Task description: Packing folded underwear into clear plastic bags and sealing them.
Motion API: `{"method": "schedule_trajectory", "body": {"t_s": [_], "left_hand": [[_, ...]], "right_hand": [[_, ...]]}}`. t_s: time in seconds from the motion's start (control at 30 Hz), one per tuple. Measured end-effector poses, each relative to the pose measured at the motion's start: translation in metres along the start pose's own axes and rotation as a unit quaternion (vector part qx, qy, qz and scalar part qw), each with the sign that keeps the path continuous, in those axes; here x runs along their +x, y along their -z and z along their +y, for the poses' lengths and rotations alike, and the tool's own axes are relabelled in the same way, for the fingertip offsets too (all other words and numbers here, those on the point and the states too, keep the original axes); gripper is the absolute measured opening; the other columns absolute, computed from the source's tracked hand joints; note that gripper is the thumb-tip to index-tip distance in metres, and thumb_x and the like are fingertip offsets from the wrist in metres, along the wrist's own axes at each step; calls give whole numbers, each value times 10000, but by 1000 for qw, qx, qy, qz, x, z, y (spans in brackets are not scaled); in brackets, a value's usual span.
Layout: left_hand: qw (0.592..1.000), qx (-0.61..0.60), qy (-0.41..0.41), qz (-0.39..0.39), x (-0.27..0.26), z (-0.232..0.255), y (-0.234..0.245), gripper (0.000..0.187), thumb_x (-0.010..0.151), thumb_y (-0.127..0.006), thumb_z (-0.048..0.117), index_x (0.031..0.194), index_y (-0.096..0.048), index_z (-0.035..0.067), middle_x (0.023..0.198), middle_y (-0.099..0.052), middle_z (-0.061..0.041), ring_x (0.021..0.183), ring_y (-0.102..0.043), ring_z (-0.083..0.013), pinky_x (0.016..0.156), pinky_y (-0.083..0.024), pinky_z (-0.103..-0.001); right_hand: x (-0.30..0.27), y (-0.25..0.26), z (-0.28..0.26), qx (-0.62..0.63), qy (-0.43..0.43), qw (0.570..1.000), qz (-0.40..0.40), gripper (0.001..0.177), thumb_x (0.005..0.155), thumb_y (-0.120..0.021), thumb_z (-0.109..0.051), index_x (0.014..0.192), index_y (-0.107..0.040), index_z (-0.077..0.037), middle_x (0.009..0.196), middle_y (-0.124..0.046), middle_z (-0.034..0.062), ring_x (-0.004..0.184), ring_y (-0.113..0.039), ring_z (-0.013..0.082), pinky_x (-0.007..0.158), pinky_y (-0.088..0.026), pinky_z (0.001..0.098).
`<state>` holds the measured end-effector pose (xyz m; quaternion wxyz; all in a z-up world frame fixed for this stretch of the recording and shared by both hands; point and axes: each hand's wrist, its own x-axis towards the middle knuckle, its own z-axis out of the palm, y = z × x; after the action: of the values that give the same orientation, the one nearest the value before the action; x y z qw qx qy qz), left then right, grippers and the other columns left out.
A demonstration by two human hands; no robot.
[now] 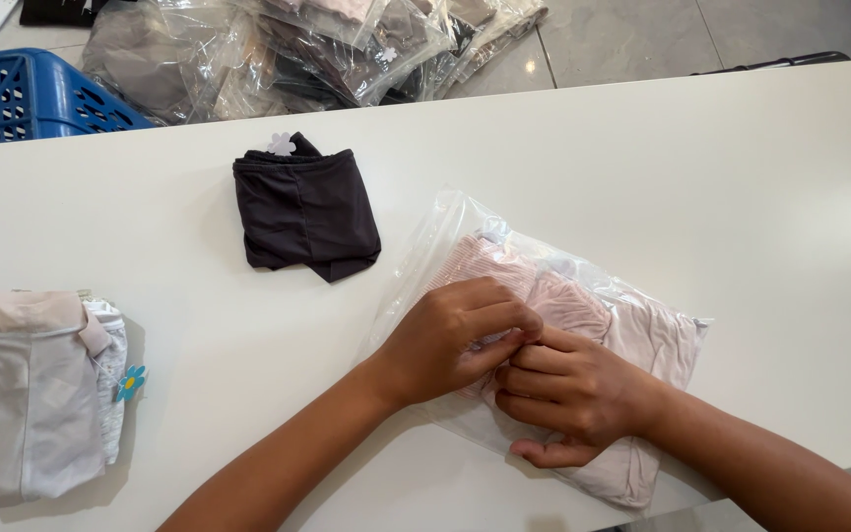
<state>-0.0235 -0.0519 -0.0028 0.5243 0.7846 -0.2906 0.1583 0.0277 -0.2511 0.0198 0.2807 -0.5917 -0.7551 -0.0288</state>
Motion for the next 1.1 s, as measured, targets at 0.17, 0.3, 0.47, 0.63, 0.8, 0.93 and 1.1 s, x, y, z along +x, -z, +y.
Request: {"method": "schedule_trajectory", "body": {"t_s": [0.17, 0.3, 0.47, 0.63, 0.8, 0.93, 1.1], "left_hand": [[1000, -14, 11, -2, 1, 3, 2, 72, 1005, -625, 19, 1008, -656, 84, 911, -660, -51, 805, -611, -221, 716, -506, -329], [1000, -22, 18, 4, 1, 3, 1, 59, 1021, -609, 48, 1018, -650, 91, 898, -653, -43, 797, -605, -217, 718, -499, -327], [1000, -22, 16, 3, -1, 1, 0, 66, 1025, -613, 50, 1039, -660, 95, 912, -659, -44, 807, -613, -219, 735, -507, -329], [998, -39, 39, -5, -2, -1, -1, 49, 993, -656, 50, 1030, -665, 81, 927, -680, -45, 831, -632, -215, 760, -521, -324], [998, -54, 45, -2, -3, -2, -1, 45, 987, -668, 47, 1019, -662, 78, 930, -680, -38, 833, -633, -208, 775, -526, -317], [997, -64, 50, -14, -2, -2, 0, 45, 989, -658, 43, 1013, -656, 82, 929, -676, -29, 848, -624, -205, 788, -519, -315], [997, -61, 49, -15, -3, -3, -1, 30, 992, -659, 59, 1015, -655, 78, 933, -672, -31, 855, -617, -208, 793, -518, -319]], "right_hand": [[-1, -1, 1, -1, 0, 1000, 2, 385, 1032, -501, -299, 870, -668, 8, 848, -613, 150, 724, -578, 289, 779, -502, 416], [-2, -1, 1, -4, -2, 1000, -3, 386, 1032, -507, -303, 866, -668, 6, 845, -609, 154, 740, -578, 290, 791, -498, 418], [-1, -1, 1, -3, -4, 1000, -5, 393, 1039, -487, -303, 868, -663, 3, 851, -609, 150, 739, -579, 292, 799, -501, 413], [0, -1, 0, 7, -3, 1000, -2, 392, 1041, -487, -295, 861, -663, 5, 852, -616, 155, 718, -577, 299, 764, -497, 410], [1, -1, 1, 10, -3, 1000, -3, 382, 1037, -487, -286, 867, -662, 8, 844, -607, 156, 708, -566, 297, 733, -484, 400], [1, -2, 1, 12, -3, 1000, -5, 379, 1036, -487, -283, 863, -657, 9, 844, -602, 156, 710, -566, 293, 715, -477, 400], [1, -2, 1, 4, 0, 1000, -6, 376, 1036, -492, -279, 861, -660, 8, 824, -593, 150, 698, -553, 288, 713, -477, 395]]}}
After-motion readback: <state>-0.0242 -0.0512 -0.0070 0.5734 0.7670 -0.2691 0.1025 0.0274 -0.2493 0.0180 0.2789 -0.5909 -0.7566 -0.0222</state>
